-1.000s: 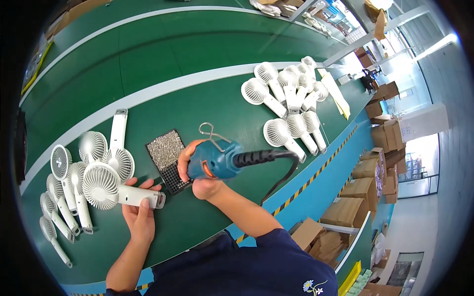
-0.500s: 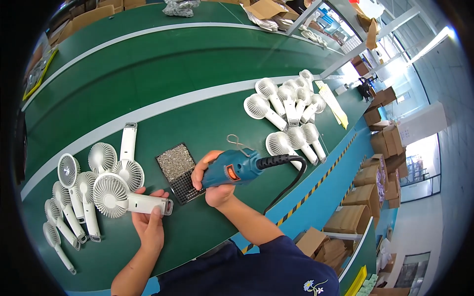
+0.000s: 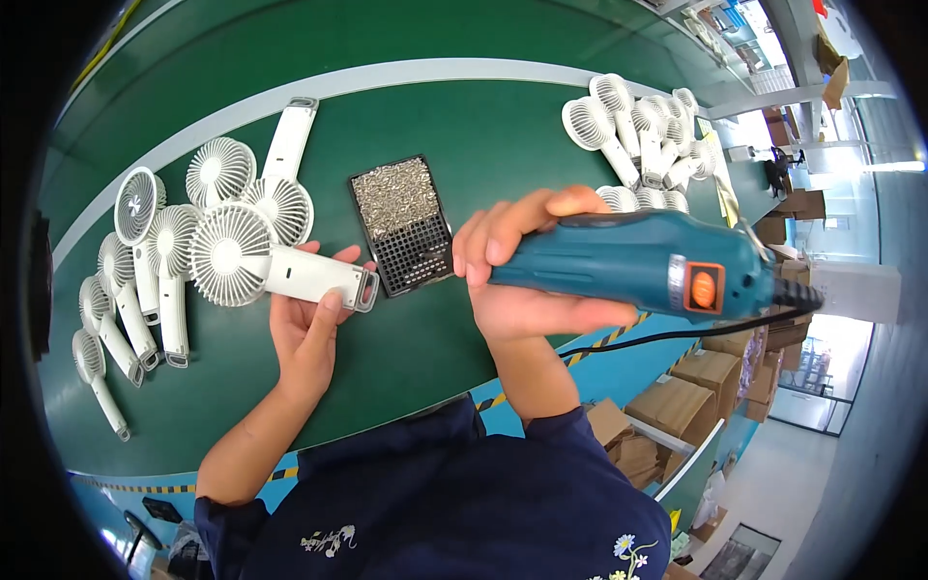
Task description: The person assembles portable fans by securing screws with an electric screwdriver.
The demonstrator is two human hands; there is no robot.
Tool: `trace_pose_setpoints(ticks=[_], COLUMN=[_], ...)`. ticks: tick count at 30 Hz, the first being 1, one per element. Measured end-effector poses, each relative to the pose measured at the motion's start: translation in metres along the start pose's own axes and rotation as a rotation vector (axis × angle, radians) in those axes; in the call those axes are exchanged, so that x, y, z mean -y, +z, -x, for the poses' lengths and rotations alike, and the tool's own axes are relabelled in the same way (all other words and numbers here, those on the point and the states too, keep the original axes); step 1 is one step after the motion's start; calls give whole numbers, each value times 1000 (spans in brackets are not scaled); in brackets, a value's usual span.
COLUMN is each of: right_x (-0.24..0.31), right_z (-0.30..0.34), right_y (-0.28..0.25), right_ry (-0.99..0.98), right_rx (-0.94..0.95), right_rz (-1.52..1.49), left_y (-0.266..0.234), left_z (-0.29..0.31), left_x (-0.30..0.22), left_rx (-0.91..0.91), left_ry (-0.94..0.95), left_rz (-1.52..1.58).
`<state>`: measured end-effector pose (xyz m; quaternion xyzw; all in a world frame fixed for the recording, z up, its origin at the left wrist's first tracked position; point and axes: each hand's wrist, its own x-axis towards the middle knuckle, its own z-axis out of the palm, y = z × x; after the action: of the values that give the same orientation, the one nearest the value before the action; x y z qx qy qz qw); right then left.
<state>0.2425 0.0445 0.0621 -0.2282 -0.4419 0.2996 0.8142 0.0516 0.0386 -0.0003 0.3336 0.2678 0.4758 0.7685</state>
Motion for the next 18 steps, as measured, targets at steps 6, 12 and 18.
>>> trace_pose_setpoints(ticks=[6, 12, 18], right_x=[12, 3, 4], right_z=[11, 20, 15], right_y=[33, 34, 29], right_ry=[91, 50, 66], right_rx=[140, 225, 222], right_rz=[-157, -79, -102], left_y=[2, 5, 3], left_z=[1, -1, -2], left_x=[-1, -5, 1], left_rx=[-11, -40, -3], left_ry=[-6, -26, -9], left_rz=[-10, -28, -48])
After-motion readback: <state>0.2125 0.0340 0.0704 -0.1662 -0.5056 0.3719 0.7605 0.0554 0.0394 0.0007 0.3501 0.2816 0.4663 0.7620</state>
